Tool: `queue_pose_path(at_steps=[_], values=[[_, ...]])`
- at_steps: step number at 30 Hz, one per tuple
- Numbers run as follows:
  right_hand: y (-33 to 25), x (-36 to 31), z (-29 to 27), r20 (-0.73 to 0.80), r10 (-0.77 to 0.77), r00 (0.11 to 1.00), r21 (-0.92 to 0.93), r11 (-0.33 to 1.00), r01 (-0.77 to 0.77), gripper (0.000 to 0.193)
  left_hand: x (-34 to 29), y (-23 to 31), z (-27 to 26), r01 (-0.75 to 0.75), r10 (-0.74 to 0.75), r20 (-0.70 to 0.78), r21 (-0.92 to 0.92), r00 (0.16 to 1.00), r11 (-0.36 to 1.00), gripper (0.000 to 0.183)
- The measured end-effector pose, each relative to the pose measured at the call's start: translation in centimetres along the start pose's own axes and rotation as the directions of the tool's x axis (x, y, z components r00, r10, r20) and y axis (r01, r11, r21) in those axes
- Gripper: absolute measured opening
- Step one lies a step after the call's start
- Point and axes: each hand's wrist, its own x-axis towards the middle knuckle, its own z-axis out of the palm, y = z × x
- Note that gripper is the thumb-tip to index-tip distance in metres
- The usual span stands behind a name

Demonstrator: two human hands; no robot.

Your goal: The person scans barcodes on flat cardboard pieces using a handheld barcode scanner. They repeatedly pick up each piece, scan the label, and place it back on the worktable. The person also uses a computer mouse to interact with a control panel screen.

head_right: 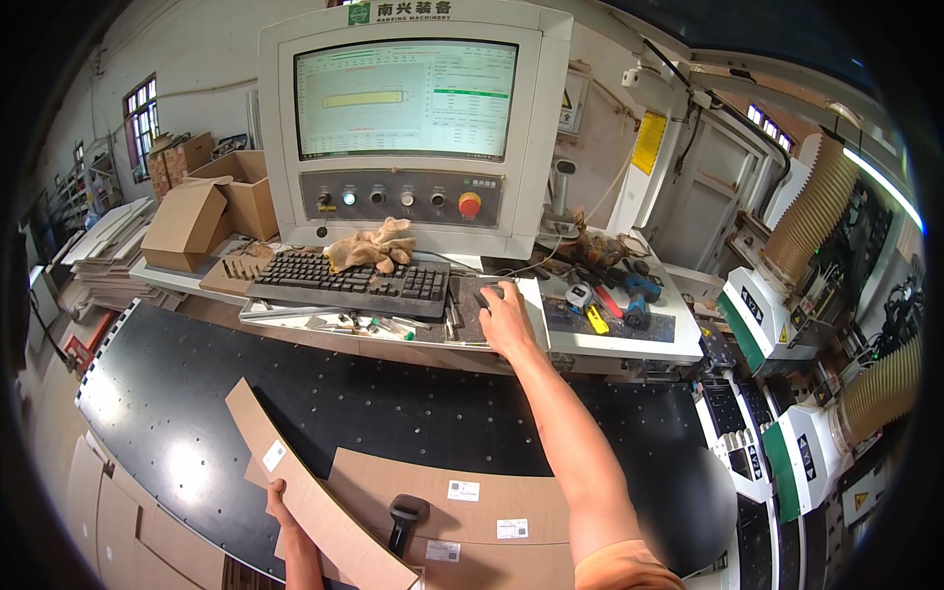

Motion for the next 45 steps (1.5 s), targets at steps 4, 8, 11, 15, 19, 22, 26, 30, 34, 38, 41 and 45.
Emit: queue_pose_path(at_steps=[4, 8, 11, 15, 19, 22, 26, 30, 34, 38, 41, 45], values=[[-0.08, 0.01, -0.02, 0.002, 0.001, 1.0, 0.005, 1.0, -0.001, 0.045, -0.38, 0.11, 0.32, 0.012, -0.011, -0.024, 0.009, 1.0, 1.0, 0.06], [-0.17, -0.03, -0.06, 0.002, 0.005, 1.0, 0.01, 1.0, -0.005, 0.045, -0.79, 0.28, 0.9, -0.012, 0.012, -0.007, 0.013, 1.0, 1.0, 0.061], [-0.19, -0.01, -0.1, 0.006, 0.007, 1.0, 0.011, 1.0, -0.007, 0.045, -0.72, 0.33, 0.91, 0.012, -0.012, -0.02, 0.009, 1.0, 1.0, 0.06], [-0.2, 0.01, -0.11, 0.015, 0.024, 1.0, 0.015, 1.0, -0.024, 0.045, -0.45, 0.21, 0.61, 0.001, 0.0, -0.051, 0.025, 0.999, 1.0, 0.06], [-0.13, 0.03, -0.05, 0.009, 0.011, 1.0, 0.016, 1.0, -0.011, 0.045, -0.37, 0.16, 0.52, -0.007, 0.008, -0.039, 0.029, 0.999, 1.0, 0.058], [-0.07, 0.06, 0.02, 0.004, 0.006, 1.0, 0.011, 1.0, -0.006, 0.045, -0.41, 0.18, 0.61, -0.013, 0.014, -0.045, 0.023, 0.999, 1.0, 0.056], [-0.02, 0.03, 0.07, 0.003, -0.001, 1.0, -0.004, 1.0, 0.001, 0.045, -0.48, 0.27, 0.58, -0.011, 0.012, -0.035, 0.022, 0.999, 1.0, 0.054], [0.01, 0.0, 0.09, 0.001, 0.009, 1.0, -0.008, 1.0, -0.009, 0.045, -0.35, 0.21, 0.44, -0.004, 0.006, -0.061, 0.028, 0.998, 1.0, 0.054], [0.08, 0.1, 0.14, 0.003, 0.003, 1.0, -0.001, 1.0, -0.003, 0.044, -0.29, 0.1, 0.34, -0.012, 0.013, -0.049, 0.02, 0.999, 1.0, 0.055], [0.05, 0.14, 0.15, 0.007, 0.002, 1.0, 0.001, 1.0, -0.002, 0.045, -0.37, 0.2, 0.35, 0.002, 0.0, -0.043, 0.035, 0.999, 0.999, 0.056], [-0.03, 0.06, 0.07, 0.002, 0.009, 1.0, 0.002, 1.0, -0.009, 0.045, -0.46, 0.22, 0.51, -0.004, 0.004, -0.019, 0.005, 1.0, 1.0, 0.055], [-0.17, 0.03, -0.04, 0.001, 0.019, 1.0, -0.005, 1.0, -0.019, 0.045, -0.56, 0.34, 0.83, -0.003, 0.003, -0.04, 0.012, 0.999, 1.0, 0.056]])
